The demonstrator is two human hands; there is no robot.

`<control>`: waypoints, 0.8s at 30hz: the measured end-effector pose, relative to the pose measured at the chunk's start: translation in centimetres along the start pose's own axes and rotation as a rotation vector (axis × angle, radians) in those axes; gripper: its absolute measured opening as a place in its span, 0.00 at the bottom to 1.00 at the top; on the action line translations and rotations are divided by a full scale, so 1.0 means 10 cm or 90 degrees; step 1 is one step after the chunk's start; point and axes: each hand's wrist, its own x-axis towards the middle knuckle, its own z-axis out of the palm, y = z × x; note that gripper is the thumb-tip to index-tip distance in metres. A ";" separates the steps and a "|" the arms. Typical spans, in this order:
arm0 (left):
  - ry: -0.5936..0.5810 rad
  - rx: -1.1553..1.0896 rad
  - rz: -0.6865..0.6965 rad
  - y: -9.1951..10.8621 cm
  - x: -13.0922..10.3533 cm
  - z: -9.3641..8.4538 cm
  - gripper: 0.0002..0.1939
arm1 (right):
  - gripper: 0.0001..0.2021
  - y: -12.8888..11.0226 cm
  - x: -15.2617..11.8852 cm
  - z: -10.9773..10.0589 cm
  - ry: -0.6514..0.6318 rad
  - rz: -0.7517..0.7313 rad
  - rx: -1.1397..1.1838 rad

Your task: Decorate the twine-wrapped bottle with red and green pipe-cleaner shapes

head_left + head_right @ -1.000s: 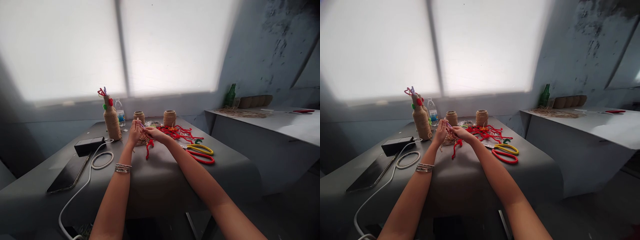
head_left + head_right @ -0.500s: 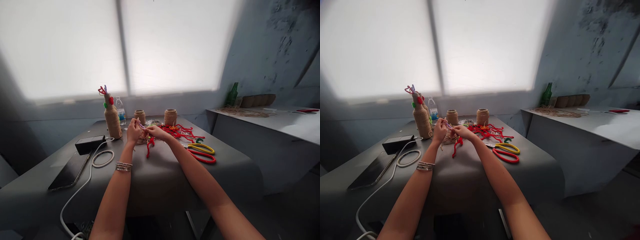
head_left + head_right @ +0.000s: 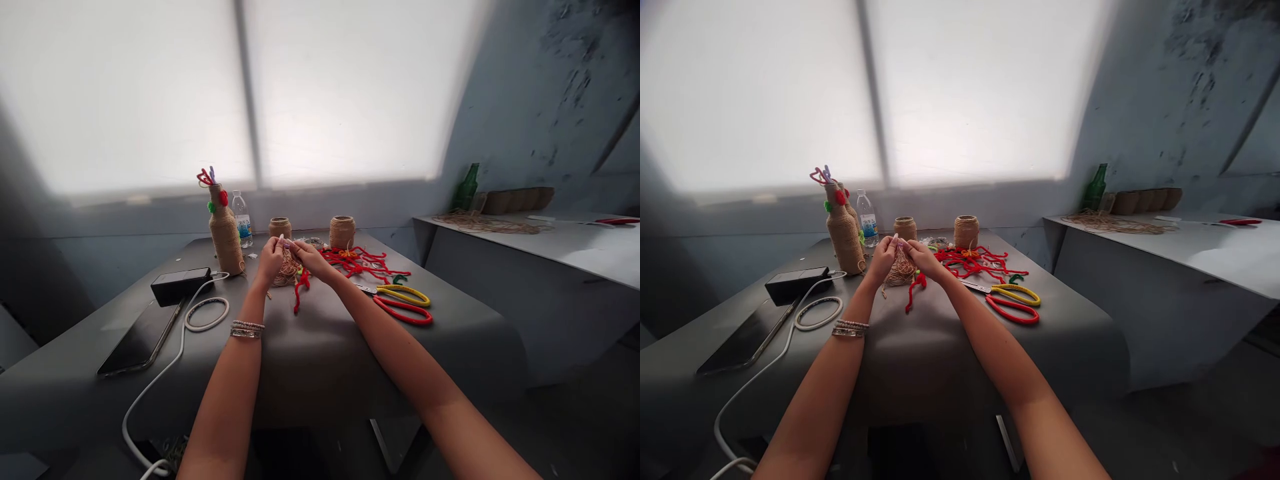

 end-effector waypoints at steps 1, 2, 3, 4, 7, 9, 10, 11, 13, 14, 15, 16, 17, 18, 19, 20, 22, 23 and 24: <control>-0.012 -0.004 -0.005 0.01 0.00 0.00 0.13 | 0.25 0.01 0.01 -0.01 0.012 0.000 0.007; -0.027 -0.010 -0.011 0.01 0.00 0.00 0.13 | 0.25 0.01 0.02 -0.03 0.021 -0.003 0.011; -0.048 -0.017 -0.018 0.01 -0.01 0.00 0.13 | 0.25 0.01 0.02 -0.04 0.027 -0.007 0.013; -0.071 -0.026 -0.025 0.02 -0.01 0.00 0.13 | 0.25 0.01 0.02 -0.05 0.030 -0.012 0.012; -0.139 -0.059 -0.048 0.03 -0.01 -0.01 0.14 | 0.24 0.01 0.01 -0.10 0.012 -0.021 -0.006; -0.172 -0.075 -0.073 0.05 -0.02 -0.02 0.14 | 0.23 -0.01 0.00 -0.13 -0.001 -0.030 -0.038; -0.186 -0.078 -0.088 0.07 -0.02 -0.03 0.14 | 0.22 -0.01 -0.01 -0.15 -0.008 -0.035 -0.057; -0.197 -0.079 -0.104 0.09 -0.03 -0.05 0.13 | 0.22 -0.03 -0.02 -0.16 -0.018 -0.041 -0.075; -0.214 -0.083 -0.135 0.13 -0.05 -0.07 0.12 | 0.22 -0.06 -0.04 -0.20 -0.046 -0.046 -0.100; -0.220 -0.090 -0.148 0.16 -0.05 -0.08 0.12 | 0.22 -0.08 -0.05 -0.21 -0.063 -0.043 -0.100; -0.225 -0.101 -0.157 0.17 -0.06 -0.09 0.14 | 0.22 -0.10 -0.06 -0.22 -0.078 -0.036 -0.090; -0.227 -0.116 -0.163 0.19 -0.07 -0.10 0.15 | 0.22 -0.13 -0.08 -0.22 -0.090 -0.025 -0.069; -0.228 -0.134 -0.168 0.20 -0.07 -0.10 0.17 | 0.22 -0.15 -0.09 -0.21 -0.101 -0.013 -0.040; -0.225 -0.153 -0.171 0.21 -0.08 -0.10 0.19 | 0.21 -0.18 -0.10 -0.20 -0.111 0.001 -0.007; -0.218 -0.170 -0.176 0.22 -0.08 -0.10 0.21 | 0.21 -0.20 -0.11 -0.18 -0.117 0.013 0.024; -0.205 -0.183 -0.182 0.22 -0.08 -0.09 0.22 | 0.21 -0.22 -0.12 -0.16 -0.120 0.022 0.049; -0.173 -0.197 -0.196 0.23 -0.08 -0.07 0.23 | 0.21 -0.24 -0.13 -0.11 -0.110 0.025 0.078; -0.158 -0.202 -0.202 0.22 -0.08 -0.05 0.22 | 0.22 -0.24 -0.12 -0.09 -0.095 0.020 0.085; -0.147 -0.204 -0.201 0.22 -0.08 -0.03 0.20 | 0.22 -0.23 -0.12 -0.07 -0.079 0.012 0.088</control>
